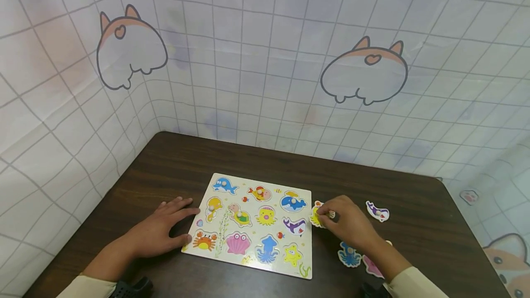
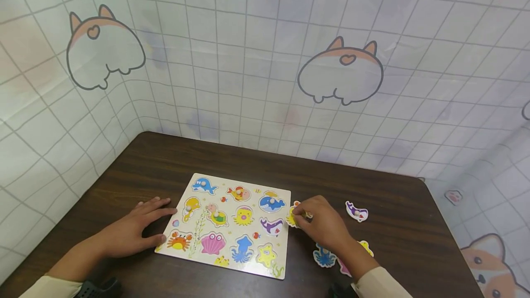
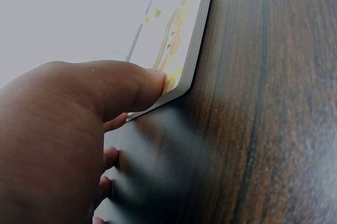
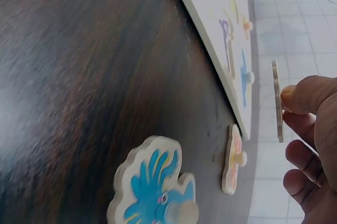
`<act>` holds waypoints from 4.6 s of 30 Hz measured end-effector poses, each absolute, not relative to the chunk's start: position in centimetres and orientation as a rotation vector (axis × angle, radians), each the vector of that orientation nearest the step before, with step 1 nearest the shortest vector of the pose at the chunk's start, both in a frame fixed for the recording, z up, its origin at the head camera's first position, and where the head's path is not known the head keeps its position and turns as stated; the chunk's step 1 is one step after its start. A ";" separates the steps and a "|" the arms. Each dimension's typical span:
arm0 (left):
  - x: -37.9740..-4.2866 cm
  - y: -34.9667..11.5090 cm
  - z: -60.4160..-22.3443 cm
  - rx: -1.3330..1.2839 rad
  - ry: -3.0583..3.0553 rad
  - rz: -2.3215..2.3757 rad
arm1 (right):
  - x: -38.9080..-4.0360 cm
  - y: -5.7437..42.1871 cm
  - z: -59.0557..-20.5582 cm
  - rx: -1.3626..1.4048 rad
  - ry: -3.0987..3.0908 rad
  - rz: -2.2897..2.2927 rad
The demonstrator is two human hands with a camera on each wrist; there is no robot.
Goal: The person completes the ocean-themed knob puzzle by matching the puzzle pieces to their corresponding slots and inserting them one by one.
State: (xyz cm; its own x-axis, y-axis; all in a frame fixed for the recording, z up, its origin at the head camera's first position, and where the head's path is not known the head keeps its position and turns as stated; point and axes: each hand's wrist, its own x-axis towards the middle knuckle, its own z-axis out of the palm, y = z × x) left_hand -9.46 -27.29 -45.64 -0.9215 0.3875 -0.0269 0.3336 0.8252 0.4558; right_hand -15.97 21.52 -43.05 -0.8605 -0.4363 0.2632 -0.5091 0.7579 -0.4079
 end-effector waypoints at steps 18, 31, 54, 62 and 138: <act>-9.4 -27.3 -46.0 0.554 2.881 0.696 | -16.5 18.8 -43.0 0.809 -2.822 0.775; -9.4 -27.3 -45.6 0.589 2.889 0.709 | -16.5 16.7 -42.6 0.777 -2.874 0.784; -9.4 -27.3 -45.8 0.596 2.907 0.700 | -17.3 13.4 -43.2 0.883 -2.867 0.829; -9.5 -27.3 -46.0 0.554 2.884 0.703 | -17.5 12.2 -43.7 0.895 -2.894 0.833; -9.5 -27.2 -46.0 0.541 2.880 0.697 | -17.8 9.1 -45.2 0.928 -2.987 0.762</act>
